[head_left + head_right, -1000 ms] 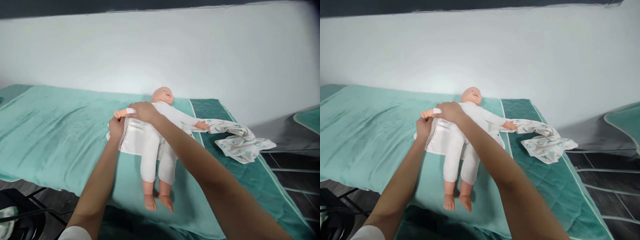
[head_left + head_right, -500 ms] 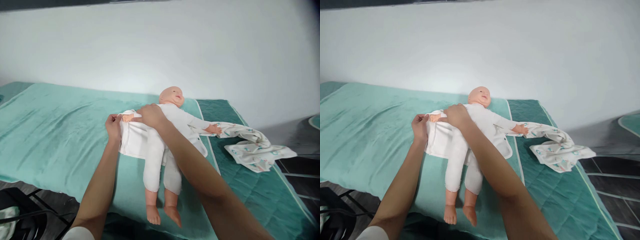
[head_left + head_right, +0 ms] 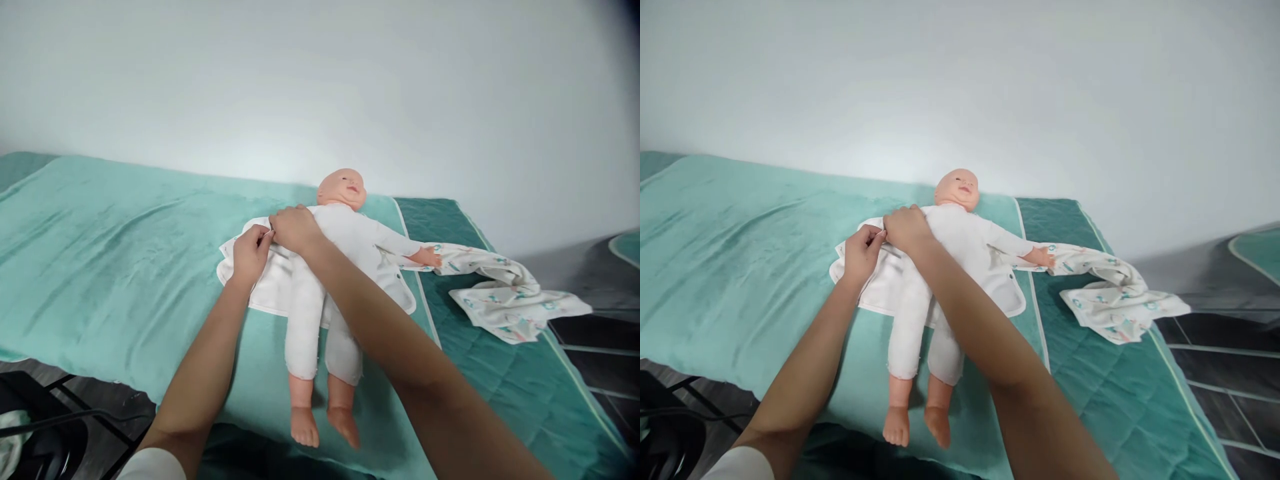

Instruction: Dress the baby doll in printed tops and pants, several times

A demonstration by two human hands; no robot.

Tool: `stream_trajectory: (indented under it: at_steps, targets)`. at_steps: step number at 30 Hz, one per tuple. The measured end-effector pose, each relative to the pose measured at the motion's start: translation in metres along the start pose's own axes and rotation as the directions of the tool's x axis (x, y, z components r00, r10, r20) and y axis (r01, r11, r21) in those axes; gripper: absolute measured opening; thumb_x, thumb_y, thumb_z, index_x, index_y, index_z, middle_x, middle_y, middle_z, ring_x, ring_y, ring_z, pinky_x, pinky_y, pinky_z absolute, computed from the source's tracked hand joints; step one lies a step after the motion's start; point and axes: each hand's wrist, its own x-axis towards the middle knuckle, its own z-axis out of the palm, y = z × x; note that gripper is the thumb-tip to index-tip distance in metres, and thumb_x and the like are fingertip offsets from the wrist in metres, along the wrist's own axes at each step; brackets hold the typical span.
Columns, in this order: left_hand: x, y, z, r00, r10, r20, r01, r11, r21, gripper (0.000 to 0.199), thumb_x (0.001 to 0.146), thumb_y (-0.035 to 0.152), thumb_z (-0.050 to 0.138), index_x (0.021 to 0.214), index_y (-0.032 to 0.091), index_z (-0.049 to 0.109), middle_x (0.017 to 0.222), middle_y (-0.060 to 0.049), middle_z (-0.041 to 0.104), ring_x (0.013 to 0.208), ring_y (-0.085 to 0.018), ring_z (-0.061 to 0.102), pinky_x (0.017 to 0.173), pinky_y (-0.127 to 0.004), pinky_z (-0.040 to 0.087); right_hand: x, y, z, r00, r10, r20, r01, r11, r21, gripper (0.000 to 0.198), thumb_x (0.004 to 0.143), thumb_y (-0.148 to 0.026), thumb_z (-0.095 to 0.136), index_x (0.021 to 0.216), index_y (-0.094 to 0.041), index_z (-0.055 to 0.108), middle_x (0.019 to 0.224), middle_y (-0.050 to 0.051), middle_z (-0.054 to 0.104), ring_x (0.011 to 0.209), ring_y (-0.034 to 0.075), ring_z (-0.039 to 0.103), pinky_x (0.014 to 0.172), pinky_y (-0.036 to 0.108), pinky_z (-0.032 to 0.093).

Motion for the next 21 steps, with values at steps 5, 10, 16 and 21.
stream_trajectory:
  at_steps: [5, 10, 16, 21]
  targets:
    - [-0.001, 0.006, 0.0, 1.0, -0.013, -0.025, 0.01, 0.989, -0.148, 0.018, 0.095, 0.034, 0.058, 0.086, 0.02, 0.065, 0.082, -0.001, 0.069, 0.077, -0.015, 0.063, 0.074, -0.028, 0.048, 0.003, -0.002, 0.003, 1.0, -0.002, -0.029, 0.002, 1.0, 0.002, 0.03, 0.099, -0.026, 0.044, 0.11, -0.014, 0.069, 0.111, 0.018, 0.072, 0.107, 0.033, 0.065, 0.089, 0.045, 0.042]
    - [0.002, 0.001, -0.005, 0.966, -0.081, -0.247, 0.076, 0.997, -0.03, 0.022, 0.097, 0.038, 0.055, 0.103, 0.02, 0.065, 0.101, -0.007, 0.069, 0.095, -0.02, 0.064, 0.086, -0.033, 0.051, 0.001, 0.001, 0.007, 0.994, -0.098, -0.055, 0.099, 0.995, 0.015, 0.034, 0.097, -0.039, 0.055, 0.117, -0.013, 0.066, 0.118, 0.018, 0.07, 0.113, 0.033, 0.061, 0.091, 0.044, 0.042]
    - [0.009, -0.008, -0.004, 0.983, -0.096, -0.154, 0.145, 0.925, 0.351, 0.01, 0.093, 0.025, 0.058, 0.093, 0.021, 0.067, 0.11, -0.013, 0.069, 0.111, -0.032, 0.057, 0.101, -0.049, 0.043, 0.002, 0.005, 0.008, 0.991, -0.129, -0.038, 0.13, 0.991, 0.025, 0.033, 0.099, -0.041, 0.056, 0.119, -0.017, 0.065, 0.119, 0.015, 0.07, 0.112, 0.031, 0.061, 0.091, 0.042, 0.041]
    - [0.017, -0.002, 0.002, 0.985, -0.035, -0.168, 0.083, 0.953, 0.29, 0.012, 0.095, 0.022, 0.053, 0.09, 0.022, 0.064, 0.102, -0.011, 0.068, 0.105, -0.029, 0.059, 0.097, -0.045, 0.045, 0.002, 0.006, 0.007, 0.99, -0.124, -0.06, 0.127, 0.99, 0.053, 0.03, 0.097, -0.038, 0.058, 0.118, -0.018, 0.065, 0.118, 0.012, 0.07, 0.112, 0.031, 0.061, 0.09, 0.042, 0.041]
